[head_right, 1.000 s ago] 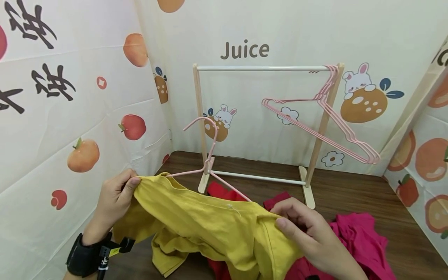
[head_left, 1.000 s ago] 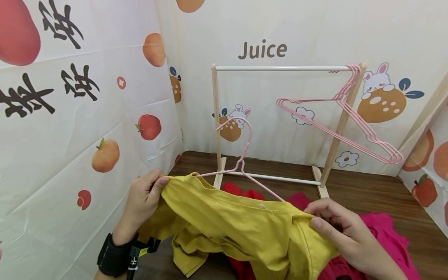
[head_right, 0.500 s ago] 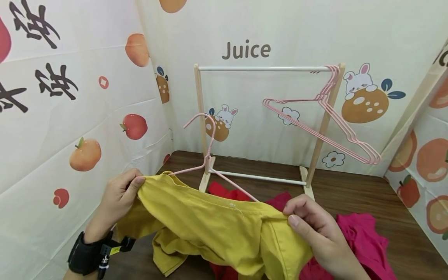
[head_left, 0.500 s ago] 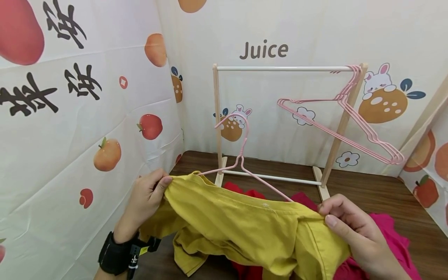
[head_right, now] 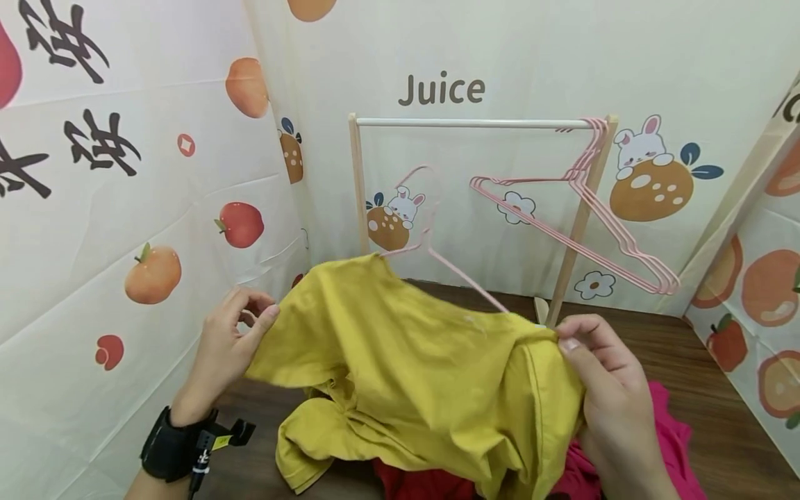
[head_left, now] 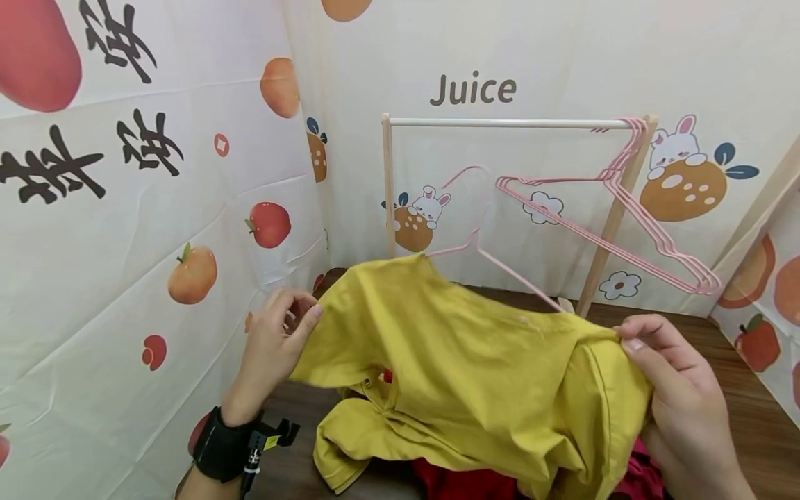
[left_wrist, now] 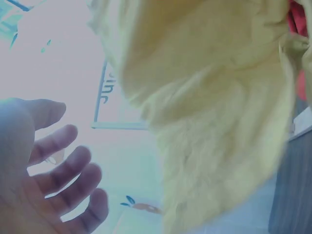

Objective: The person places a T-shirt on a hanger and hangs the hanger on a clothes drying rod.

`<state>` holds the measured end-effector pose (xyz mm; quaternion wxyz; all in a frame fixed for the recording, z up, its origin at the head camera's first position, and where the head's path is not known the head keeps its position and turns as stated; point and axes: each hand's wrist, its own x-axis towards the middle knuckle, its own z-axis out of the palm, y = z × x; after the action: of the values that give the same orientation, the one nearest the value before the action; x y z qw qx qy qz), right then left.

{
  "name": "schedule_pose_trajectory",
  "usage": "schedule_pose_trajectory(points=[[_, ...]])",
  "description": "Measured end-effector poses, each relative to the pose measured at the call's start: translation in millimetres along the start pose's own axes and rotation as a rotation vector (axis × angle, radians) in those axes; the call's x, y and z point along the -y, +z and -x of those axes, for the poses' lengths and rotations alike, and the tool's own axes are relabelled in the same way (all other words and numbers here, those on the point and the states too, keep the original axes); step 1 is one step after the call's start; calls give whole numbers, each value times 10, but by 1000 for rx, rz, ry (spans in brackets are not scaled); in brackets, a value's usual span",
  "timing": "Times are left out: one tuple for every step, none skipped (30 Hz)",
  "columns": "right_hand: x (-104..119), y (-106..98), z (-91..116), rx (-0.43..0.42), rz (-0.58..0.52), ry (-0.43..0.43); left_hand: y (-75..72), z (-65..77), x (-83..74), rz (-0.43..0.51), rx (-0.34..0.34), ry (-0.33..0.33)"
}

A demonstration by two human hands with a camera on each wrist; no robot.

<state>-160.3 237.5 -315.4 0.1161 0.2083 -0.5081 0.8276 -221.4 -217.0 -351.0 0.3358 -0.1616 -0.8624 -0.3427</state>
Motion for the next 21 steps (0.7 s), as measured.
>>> schedule_pose_trajectory(points=[[8, 7, -28, -41, -37, -5, 4, 4, 6, -2, 13, 11], [19, 18, -59, -85, -70, -11, 8, 8, 13, -6, 30, 25], [34, 36, -90, -131, -89, -16, 14, 14, 17, -4, 48, 37], [46, 59, -122, -172, -110, -26, 19, 19, 20, 2, 67, 47], [61, 85, -157, -215, -123, -41, 25, 25, 20, 6, 88, 52], [79, 113, -187, -243, -129, -53, 32, 32, 20, 8, 99, 53], [97, 149, -224, -268, -135, -68, 36, 39, 18, 7, 106, 52], [117, 189, -261, -294, -137, -83, 39, 45, 16, 9, 111, 50], [136, 235, -298, -321, -128, -99, 40, 51, 12, 13, 114, 47], [156, 285, -337, -343, -115, -114, 42, 56, 9, 13, 115, 47], [177, 338, -379, -364, -95, -124, 43, 61, 6, 18, 115, 46], [194, 394, -423, -386, -76, -135, 44, 65, 4, 19, 115, 45], [209, 453, -472, -411, -63, -146, 46, 69, 1, 20, 116, 45], [222, 511, -519, -427, -50, -152, 49, 72, 3, 21, 119, 45], [231, 568, -568, -437, -47, -162, 52, 75, 1, 22, 121, 45], [239, 622, -615, -441, -51, -169, 55, 79, 0, 23, 125, 44], [237, 679, -662, -447, -63, -180, 60, 83, -1, 24, 129, 43], [234, 734, -705, -449, -82, -193, 65, 87, 0, 26, 133, 41], [227, 790, -748, -445, -107, -206, 71, 91, 1, 29, 133, 42], [218, 847, -786, -436, -118, -220, 76, 95, 1, 32, 136, 40], [207, 905, -826, -433, -127, -238, 82, 98, 1, 38, 135, 40]])
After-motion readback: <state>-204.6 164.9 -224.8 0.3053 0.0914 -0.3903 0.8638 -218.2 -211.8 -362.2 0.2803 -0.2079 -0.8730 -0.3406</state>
